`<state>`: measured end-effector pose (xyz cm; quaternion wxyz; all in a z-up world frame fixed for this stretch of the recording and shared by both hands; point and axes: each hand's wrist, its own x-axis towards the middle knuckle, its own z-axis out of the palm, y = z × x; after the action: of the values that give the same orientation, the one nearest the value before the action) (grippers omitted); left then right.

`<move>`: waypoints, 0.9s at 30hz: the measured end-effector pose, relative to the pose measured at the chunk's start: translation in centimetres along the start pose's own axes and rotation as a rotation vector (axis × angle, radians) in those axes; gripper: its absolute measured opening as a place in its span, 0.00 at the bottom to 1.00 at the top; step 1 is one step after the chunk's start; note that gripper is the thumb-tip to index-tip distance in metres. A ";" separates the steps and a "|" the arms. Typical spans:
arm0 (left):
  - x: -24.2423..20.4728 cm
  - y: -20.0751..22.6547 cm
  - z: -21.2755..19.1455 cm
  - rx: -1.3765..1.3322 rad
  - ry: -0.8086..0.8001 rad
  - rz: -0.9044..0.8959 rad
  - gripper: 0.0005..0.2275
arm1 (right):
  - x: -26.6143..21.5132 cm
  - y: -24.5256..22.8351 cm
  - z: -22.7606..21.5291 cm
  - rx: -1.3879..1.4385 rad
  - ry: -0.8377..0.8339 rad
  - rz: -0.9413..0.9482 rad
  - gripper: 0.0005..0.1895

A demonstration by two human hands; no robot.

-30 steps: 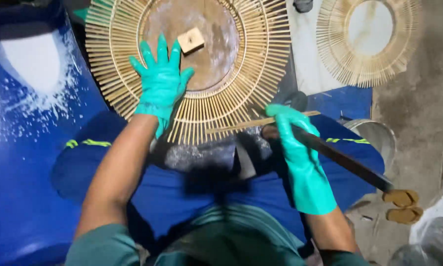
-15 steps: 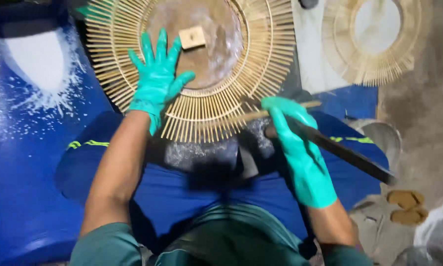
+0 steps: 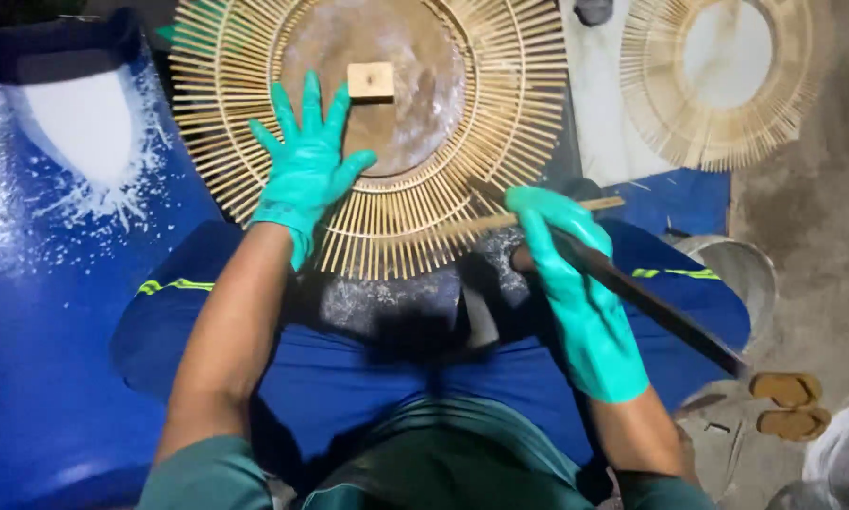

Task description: The recorder is assembling and cleaning circular bamboo lampshade components using a brush and adhesive.

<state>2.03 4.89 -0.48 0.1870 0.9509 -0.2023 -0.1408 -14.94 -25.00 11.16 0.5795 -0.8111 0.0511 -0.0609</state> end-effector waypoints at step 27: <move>-1.0 1.2 -1.0 -0.116 -0.148 -0.105 0.46 | 8.6 13.0 -6.7 -0.213 0.015 0.740 0.16</move>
<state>1.07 4.59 1.08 0.2187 0.9348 -0.1568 -0.2319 -7.72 -36.80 1.35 0.4743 -0.7931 0.3507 0.1519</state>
